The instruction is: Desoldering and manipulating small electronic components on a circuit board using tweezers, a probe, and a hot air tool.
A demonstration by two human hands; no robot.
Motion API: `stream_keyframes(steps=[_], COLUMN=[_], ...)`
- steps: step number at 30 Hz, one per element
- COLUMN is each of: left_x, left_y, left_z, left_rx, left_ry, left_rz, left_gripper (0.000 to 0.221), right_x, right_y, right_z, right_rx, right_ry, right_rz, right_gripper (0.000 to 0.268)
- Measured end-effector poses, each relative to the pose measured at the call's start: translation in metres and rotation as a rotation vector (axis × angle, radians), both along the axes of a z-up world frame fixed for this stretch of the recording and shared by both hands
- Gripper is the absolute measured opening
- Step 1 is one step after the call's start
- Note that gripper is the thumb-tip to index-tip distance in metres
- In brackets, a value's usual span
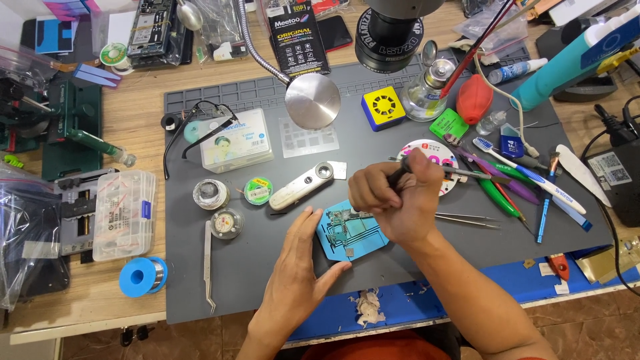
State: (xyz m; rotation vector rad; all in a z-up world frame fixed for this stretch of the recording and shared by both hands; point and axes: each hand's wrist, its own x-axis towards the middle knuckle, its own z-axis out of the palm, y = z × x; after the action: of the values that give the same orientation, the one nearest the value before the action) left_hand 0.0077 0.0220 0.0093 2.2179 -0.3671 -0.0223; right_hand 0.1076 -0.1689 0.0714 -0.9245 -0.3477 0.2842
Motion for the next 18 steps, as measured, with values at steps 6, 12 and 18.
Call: stream_keyframes(steps=[6, 12, 18], left_x=[0.000, -0.001, -0.001], left_y=[-0.001, -0.001, -0.002], left_z=[0.001, 0.002, 0.003], left_rx=[0.016, 0.022, 0.030], left_ry=[0.004, 0.008, -0.006], left_rz=[-0.001, 0.010, 0.008], left_gripper=[0.094, 0.093, 0.093], right_x=[-0.003, -0.001, -0.003], right_y=[-0.013, 0.000, -0.002], right_z=[0.015, -0.003, -0.004], right_rx=[0.004, -0.012, -0.037], right_ry=[-0.050, -0.052, -0.039], right_rz=[-0.060, -0.012, -0.004], right_gripper=[0.064, 0.065, 0.067])
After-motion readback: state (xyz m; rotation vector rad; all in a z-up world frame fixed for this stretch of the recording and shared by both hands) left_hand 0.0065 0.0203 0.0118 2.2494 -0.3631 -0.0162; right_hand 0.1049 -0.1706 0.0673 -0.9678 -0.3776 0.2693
